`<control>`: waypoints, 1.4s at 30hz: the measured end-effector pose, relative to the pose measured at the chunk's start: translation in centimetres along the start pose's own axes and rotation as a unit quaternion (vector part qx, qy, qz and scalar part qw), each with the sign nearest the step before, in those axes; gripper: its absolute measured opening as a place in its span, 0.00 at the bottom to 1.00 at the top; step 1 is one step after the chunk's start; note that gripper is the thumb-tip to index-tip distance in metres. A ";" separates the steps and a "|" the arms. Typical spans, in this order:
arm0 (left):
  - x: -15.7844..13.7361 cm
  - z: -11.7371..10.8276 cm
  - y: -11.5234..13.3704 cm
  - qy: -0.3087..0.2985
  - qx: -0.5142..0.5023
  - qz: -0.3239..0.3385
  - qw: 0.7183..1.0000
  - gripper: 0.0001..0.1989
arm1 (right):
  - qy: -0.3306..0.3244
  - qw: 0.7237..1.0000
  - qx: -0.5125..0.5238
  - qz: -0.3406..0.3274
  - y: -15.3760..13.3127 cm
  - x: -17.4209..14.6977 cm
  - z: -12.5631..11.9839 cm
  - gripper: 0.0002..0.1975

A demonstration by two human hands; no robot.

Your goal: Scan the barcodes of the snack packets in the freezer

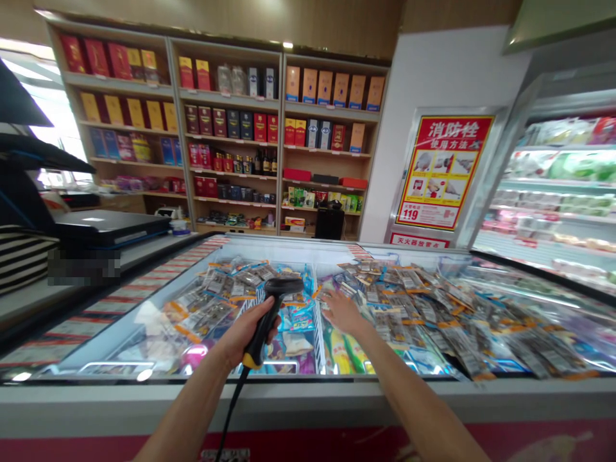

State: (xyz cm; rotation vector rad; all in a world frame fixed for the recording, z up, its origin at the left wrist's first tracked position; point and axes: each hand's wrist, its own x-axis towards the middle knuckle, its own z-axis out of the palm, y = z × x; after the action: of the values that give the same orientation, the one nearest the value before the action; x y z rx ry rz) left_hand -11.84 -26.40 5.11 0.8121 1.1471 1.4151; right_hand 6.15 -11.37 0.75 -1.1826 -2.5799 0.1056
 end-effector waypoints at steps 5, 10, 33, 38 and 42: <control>0.3 0.0 -0.2 -0.003 0.000 0.000 1.000 0.14 | 0.002 0.991 0.123 0.051 0.3 0.1 2.1 0.29; -0.2 0.4 -0.1 0.000 0.010 0.002 1.000 0.15 | 0.052 0.982 0.156 0.096 1.1 0.7 1.8 0.23; 4.1 0.1 0.9 -0.014 -0.037 0.028 0.999 0.15 | 0.373 0.773 0.470 0.206 5.6 3.3 2.9 0.16; 8.0 0.7 1.7 -0.038 -0.040 0.078 0.995 0.15 | 0.392 0.761 0.473 0.208 5.1 4.3 2.4 0.14; 9.0 1.1 0.6 -0.079 -0.041 0.082 0.993 0.16 | 0.412 0.740 0.490 0.206 5.8 5.2 1.9 0.12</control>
State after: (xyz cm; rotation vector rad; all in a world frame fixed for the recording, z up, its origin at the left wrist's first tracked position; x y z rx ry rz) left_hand -12.58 -17.33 4.99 0.9595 0.9119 1.4936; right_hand 6.60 -3.53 -0.86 -0.9703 -1.1232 0.7394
